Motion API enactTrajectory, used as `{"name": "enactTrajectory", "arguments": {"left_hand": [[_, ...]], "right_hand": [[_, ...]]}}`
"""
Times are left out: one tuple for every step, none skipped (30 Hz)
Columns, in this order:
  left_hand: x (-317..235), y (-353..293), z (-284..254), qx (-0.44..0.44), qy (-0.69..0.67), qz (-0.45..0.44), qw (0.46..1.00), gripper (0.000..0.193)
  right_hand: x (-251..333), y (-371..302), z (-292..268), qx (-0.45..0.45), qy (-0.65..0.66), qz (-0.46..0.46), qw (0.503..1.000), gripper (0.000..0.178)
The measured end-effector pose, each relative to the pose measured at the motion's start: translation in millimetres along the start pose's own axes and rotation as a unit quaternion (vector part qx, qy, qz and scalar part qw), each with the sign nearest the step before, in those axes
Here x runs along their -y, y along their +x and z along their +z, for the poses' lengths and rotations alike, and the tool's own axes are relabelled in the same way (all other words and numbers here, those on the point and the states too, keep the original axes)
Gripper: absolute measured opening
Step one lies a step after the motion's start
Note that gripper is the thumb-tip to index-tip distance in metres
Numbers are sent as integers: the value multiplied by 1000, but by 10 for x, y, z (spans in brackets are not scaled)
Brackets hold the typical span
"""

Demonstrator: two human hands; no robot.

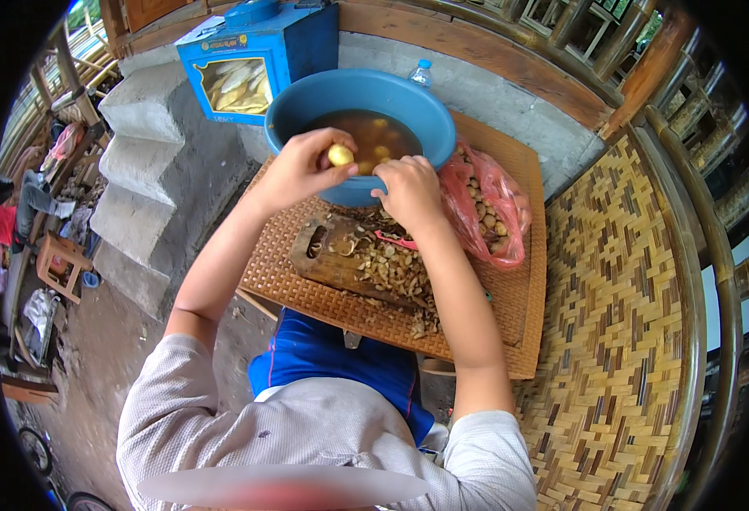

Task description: The person peels small round fruits using a red peeler over a woven tray. After peeling each fruit, they place it into a blue basin filled with water. The person repeats this process for several fruits.

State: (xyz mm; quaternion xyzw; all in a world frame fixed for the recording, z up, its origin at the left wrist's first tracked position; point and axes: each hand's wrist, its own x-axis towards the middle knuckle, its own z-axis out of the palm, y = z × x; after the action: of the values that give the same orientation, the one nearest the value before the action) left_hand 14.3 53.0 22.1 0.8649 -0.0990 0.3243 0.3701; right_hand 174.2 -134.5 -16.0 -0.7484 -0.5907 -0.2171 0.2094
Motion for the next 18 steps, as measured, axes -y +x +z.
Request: {"name": "enactTrajectory", "arguments": {"left_hand": [[74, 128, -31, 14, 57, -10, 998, 28], [163, 240, -51, 23, 94, -4, 995, 33], [263, 332, -73, 79, 165, -1, 983, 33], [373, 425, -87, 134, 232, 5, 963, 34], [489, 526, -68, 206, 267, -12, 941, 34], [607, 627, -22, 279, 300, -33, 912, 35], [726, 719, 39, 350, 335, -48, 874, 36], [838, 781, 129, 409, 350, -67, 840, 36], [933, 814, 240, 466, 367, -79, 801, 36], [1015, 820, 333, 519, 383, -91, 759, 36], [1078, 788, 409, 545, 383, -102, 739, 31], [1122, 768, 470, 542, 377, -110, 743, 30], [1147, 741, 523, 539, 372, -118, 747, 29], [1152, 720, 563, 543, 368, -124, 745, 29], [1141, 698, 597, 541, 390, -117, 736, 28], [1115, 678, 625, 544, 414, -110, 722, 28], [1080, 653, 646, 544, 439, -100, 708, 28], [1040, 631, 661, 535, 435, -114, 715, 27]], "right_hand": [[-12, -42, 51, -18, -1, -1, 1000, 27], [-17, -84, 96, -22, -1, 6, 1000, 25], [-13, -124, 134, -63, 5, -12, 998, 22], [-3, -155, 161, -80, -4, -20, 997, 21], [16, -186, 179, -97, -12, -27, 995, 21], [37, -215, 187, -112, -21, -34, 993, 21], [61, -236, 190, -127, -15, -37, 991, 23], [83, -261, 186, -127, -19, -33, 991, 22], [105, -288, 180, -124, -25, -29, 992, 22], [123, -317, 173, -120, -31, -25, 992, 21], [140, -350, 170, -114, -26, -20, 993, 22], [153, -386, 167, -117, -26, -24, 992, 23], [170, -420, 175, -121, -24, -24, 992, 23], [182, -453, 180, -124, -21, -24, 992, 24], [195, -478, 196, -128, -22, -23, 991, 26], [209, -503, 207, -131, -24, -18, 991, 26], [216, -529, 213, -130, -24, -14, 991, 27], [224, -552, 219, -129, -26, -10, 991, 27]]}}
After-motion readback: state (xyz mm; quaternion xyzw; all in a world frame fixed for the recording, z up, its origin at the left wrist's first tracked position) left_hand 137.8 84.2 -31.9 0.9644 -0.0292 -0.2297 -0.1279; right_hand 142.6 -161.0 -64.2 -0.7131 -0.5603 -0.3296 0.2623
